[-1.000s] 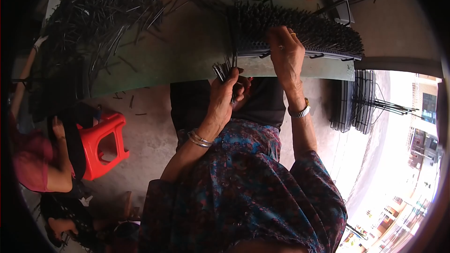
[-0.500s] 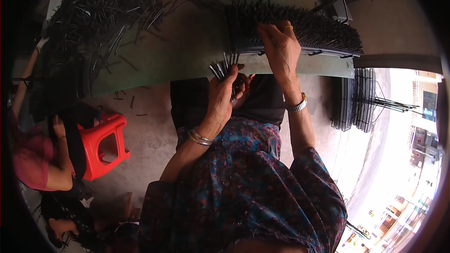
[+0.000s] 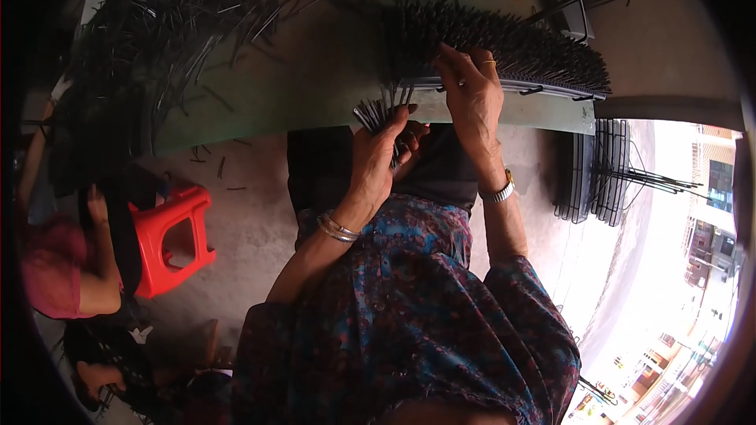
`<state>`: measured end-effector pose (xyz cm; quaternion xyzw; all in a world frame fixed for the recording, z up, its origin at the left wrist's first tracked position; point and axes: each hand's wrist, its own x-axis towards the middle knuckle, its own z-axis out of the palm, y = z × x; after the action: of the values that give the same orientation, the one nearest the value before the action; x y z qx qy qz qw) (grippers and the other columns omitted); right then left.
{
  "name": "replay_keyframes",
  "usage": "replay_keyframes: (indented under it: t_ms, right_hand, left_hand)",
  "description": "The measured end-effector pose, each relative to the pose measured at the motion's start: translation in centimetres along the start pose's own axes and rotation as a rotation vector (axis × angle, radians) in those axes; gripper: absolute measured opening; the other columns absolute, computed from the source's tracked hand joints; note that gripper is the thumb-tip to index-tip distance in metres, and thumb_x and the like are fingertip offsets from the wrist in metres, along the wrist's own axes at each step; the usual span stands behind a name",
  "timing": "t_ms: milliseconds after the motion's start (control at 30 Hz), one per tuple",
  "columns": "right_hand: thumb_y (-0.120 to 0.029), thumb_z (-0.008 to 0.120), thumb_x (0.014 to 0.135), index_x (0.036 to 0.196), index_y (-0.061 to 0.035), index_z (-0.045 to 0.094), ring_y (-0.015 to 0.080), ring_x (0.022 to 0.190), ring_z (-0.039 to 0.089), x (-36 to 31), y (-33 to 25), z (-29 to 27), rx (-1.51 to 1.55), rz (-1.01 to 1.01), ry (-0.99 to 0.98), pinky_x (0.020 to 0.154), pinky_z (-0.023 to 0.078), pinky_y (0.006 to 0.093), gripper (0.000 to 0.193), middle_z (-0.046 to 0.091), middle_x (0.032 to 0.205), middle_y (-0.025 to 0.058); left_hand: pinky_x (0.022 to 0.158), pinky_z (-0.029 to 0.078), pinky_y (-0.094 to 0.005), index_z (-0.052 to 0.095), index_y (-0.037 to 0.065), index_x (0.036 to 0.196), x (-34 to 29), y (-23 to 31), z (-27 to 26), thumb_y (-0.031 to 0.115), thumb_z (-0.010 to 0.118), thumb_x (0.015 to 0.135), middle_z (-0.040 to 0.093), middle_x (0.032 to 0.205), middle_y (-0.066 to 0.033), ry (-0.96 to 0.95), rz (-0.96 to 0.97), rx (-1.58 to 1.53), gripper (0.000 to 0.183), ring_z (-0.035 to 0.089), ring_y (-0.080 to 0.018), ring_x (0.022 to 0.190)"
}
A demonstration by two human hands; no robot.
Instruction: Inserting small metal hooks individually into a perforated metal grid for assembly.
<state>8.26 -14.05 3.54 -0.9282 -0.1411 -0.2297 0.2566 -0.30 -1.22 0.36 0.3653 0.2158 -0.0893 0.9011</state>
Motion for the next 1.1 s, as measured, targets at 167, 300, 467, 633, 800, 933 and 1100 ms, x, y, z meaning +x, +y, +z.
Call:
replay_keyframes:
  t_ms: [167,300,467,633,800,933,1100]
  right_hand:
    - [-0.015,0.066,0.087,0.104,0.001,0.066,0.0082,0.068,0.058,-0.2,-1.0,-1.6,0.628,0.334,-0.541,0.061,0.047,0.0243,0.023,0.065,0.08,0.0047]
    - [-0.015,0.066,0.087,0.101,0.002,0.066,0.0079,0.069,0.058,-0.1,-0.2,-1.6,0.775,0.333,-0.597,0.06,0.046,0.0237,0.022,0.064,0.078,0.0038]
    - [-0.009,0.063,0.088,0.097,0.0024,0.064,0.009,0.069,0.06,0.9,0.7,-2.1,0.801,0.308,-0.792,0.062,0.048,0.0235,0.015,0.065,0.08,0.005]
    - [-0.006,0.062,0.088,0.092,0.0022,0.063,0.0115,0.07,0.064,1.6,-0.1,-2.4,0.742,0.348,-0.455,0.065,0.05,0.0236,0.009,0.067,0.081,0.0069]
    - [-0.007,0.061,0.088,0.093,-0.0001,0.062,0.0106,0.068,0.066,2.6,-0.8,-0.9,0.387,0.14,-0.013,0.061,0.05,0.0243,0.008,0.069,0.078,0.0065]
    - [-0.006,0.061,0.089,0.093,-0.0006,0.062,0.0123,0.067,0.067,2.9,0.1,1.0,0.336,0.061,0.027,0.06,0.049,0.0242,0.007,0.068,0.078,0.0074]
    - [-0.006,0.061,0.089,0.093,-0.0007,0.062,0.0124,0.067,0.067,3.3,0.7,1.0,0.306,0.043,0.007,0.06,0.05,0.0238,0.007,0.068,0.078,0.0075]
  left_hand:
    - [0.043,0.035,-0.0204,0.062,0.001,0.101,0.0,0.1,-0.1,0.028,0.067,0.089,0.07,0.081,-0.0122,-0.016,0.009,0.01,0.031,0.056,-0.0101,0.056]
    - [0.043,0.036,-0.0197,0.062,0.002,0.1,-0.1,0.3,0.1,0.025,0.068,0.088,0.07,0.083,-0.0126,-0.061,0.003,0.034,0.027,0.057,-0.0099,0.057]
    - [0.043,0.036,-0.0206,0.062,0.004,0.101,-0.2,0.3,-0.1,0.029,0.068,0.088,0.071,0.084,-0.012,-0.073,-0.015,0.073,0.029,0.057,-0.0097,0.057]
    - [0.047,0.043,-0.0235,0.062,0.003,0.107,0.9,0.2,-1.1,0.045,0.066,0.087,0.071,0.085,-0.0108,0.036,-0.004,0.02,0.047,0.06,-0.0116,0.059]
    - [0.052,0.048,-0.0251,0.06,0.004,0.117,1.1,-0.1,-2.0,0.044,0.06,0.091,0.07,0.086,-0.0127,-0.02,-0.01,0.037,0.048,0.062,-0.0139,0.062]
    - [0.051,0.046,-0.0248,0.059,0.005,0.12,0.7,0.0,-0.9,0.041,0.055,0.095,0.068,0.084,-0.0123,-0.031,-0.01,0.013,0.044,0.061,-0.0131,0.062]
    - [0.047,0.036,-0.023,0.059,0.005,0.117,0.8,-0.3,-1.6,0.039,0.056,0.095,0.06,0.07,-0.0041,-0.072,-0.048,-0.02,0.04,0.048,-0.0082,0.054]
